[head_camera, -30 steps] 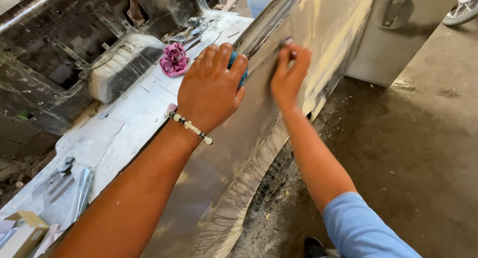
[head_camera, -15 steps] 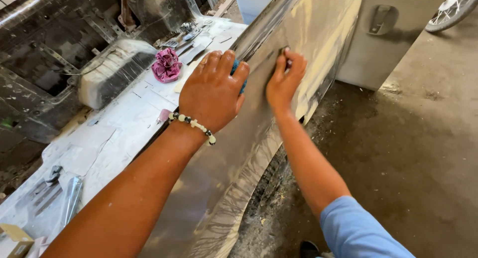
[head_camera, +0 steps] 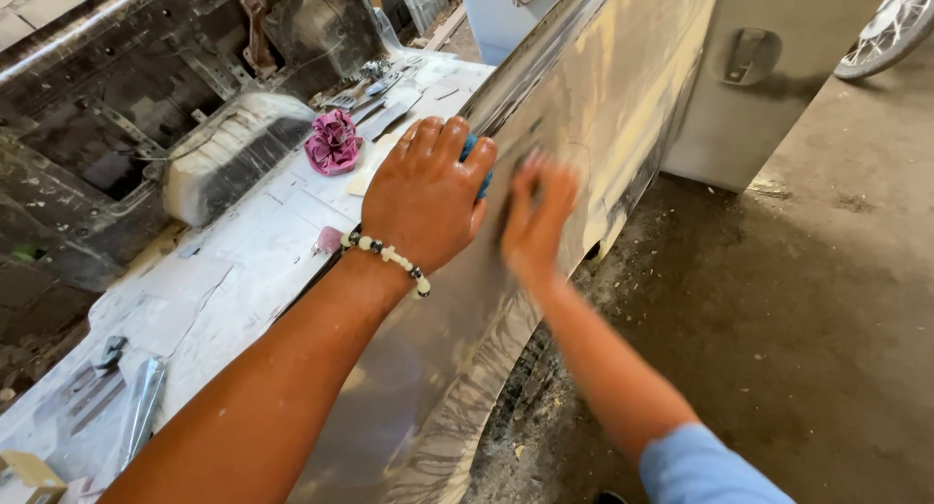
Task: The person scrubs the side panel of a car with a blue sponge, repeatedly dipping it into a bucket of water. The person works on the lower section of the vehicle's body, moving along the side while scrubbing.
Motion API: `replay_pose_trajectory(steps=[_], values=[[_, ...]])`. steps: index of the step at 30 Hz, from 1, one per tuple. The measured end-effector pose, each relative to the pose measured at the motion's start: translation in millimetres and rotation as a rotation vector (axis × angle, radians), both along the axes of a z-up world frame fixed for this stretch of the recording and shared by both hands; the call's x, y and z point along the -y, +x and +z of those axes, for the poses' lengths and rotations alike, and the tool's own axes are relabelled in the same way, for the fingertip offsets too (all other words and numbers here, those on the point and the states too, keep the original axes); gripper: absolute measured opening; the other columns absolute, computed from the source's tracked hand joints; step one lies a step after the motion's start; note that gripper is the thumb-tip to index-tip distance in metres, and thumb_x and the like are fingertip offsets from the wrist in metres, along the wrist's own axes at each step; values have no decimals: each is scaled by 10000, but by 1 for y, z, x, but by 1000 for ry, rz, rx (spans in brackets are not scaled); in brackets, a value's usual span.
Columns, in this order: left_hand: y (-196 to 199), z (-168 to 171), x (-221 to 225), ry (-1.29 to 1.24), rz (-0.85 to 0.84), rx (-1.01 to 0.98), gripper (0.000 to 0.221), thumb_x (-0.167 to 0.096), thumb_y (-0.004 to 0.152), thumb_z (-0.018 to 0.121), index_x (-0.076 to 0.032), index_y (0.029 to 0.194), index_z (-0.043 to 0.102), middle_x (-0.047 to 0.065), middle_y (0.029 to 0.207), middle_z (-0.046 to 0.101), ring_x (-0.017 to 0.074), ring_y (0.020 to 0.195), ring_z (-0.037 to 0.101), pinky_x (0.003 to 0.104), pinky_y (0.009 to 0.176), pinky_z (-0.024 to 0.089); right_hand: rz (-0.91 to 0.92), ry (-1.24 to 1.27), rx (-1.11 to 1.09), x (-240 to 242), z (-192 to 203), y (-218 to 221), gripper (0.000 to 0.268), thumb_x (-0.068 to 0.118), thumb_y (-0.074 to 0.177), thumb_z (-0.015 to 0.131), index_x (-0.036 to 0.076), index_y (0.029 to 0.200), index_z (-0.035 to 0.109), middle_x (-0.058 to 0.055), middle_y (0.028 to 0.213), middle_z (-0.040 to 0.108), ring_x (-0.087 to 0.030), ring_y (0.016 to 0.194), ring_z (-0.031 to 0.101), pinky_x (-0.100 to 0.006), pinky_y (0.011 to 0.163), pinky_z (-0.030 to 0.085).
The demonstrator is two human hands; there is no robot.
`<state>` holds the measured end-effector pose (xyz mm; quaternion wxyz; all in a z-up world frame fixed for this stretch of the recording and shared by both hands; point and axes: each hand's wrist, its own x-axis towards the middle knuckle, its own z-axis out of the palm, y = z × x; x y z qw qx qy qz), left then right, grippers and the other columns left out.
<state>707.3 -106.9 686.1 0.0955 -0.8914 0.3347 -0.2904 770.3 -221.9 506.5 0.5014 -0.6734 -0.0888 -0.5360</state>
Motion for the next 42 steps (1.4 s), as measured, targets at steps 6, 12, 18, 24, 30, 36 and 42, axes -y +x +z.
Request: replay_pose_trajectory(steps=[6,12,18,24,30,36,42], values=[[-6,1,2,26,-4,19,529,-262,750,788,-76,1218,625,169,1233,587,374,1227,524,467,1063,425,112,1,42,23,-11,21,161,75,1042,597,26,1192,567,-158,1116,563,-316,1059,527,-434,991,398],[-5,3,3,4,1,-12,509,-253,762,792,-82,1212,626,164,1235,586,370,1231,523,474,1062,421,78,134,-78,14,-28,25,56,69,1104,573,27,1084,543,-135,1028,507,-270,977,496,-376,926,422],[-2,2,2,19,-1,22,540,-257,741,791,-79,1225,628,172,1241,591,376,1224,520,475,1077,411,134,45,11,11,-53,13,90,92,1080,556,27,1140,545,-135,1043,496,-282,995,488,-380,927,413],[-1,-3,1,7,-11,25,536,-249,760,789,-87,1246,630,171,1275,591,380,1242,514,473,1090,407,63,247,-136,25,-43,54,102,99,1094,577,17,1152,559,-128,1069,520,-255,993,511,-360,929,435],[4,-4,-2,2,-3,46,550,-264,724,784,-91,1226,637,173,1262,594,383,1226,516,480,1061,416,219,117,82,4,-77,16,109,59,1088,556,2,1178,529,-136,1137,513,-264,1083,495,-380,983,428],[-2,-1,-1,-1,-7,34,515,-245,767,770,-99,1243,636,155,1263,592,365,1219,523,471,1060,429,54,317,-125,39,-72,86,110,48,1066,604,41,1155,542,-126,1134,537,-256,1058,530,-355,991,445],[-1,-4,0,14,10,20,524,-246,753,768,-96,1238,637,156,1252,593,372,1216,520,466,1060,422,189,138,-39,2,-104,9,136,36,1037,593,34,1164,542,-125,1139,534,-251,1086,514,-376,977,412]])
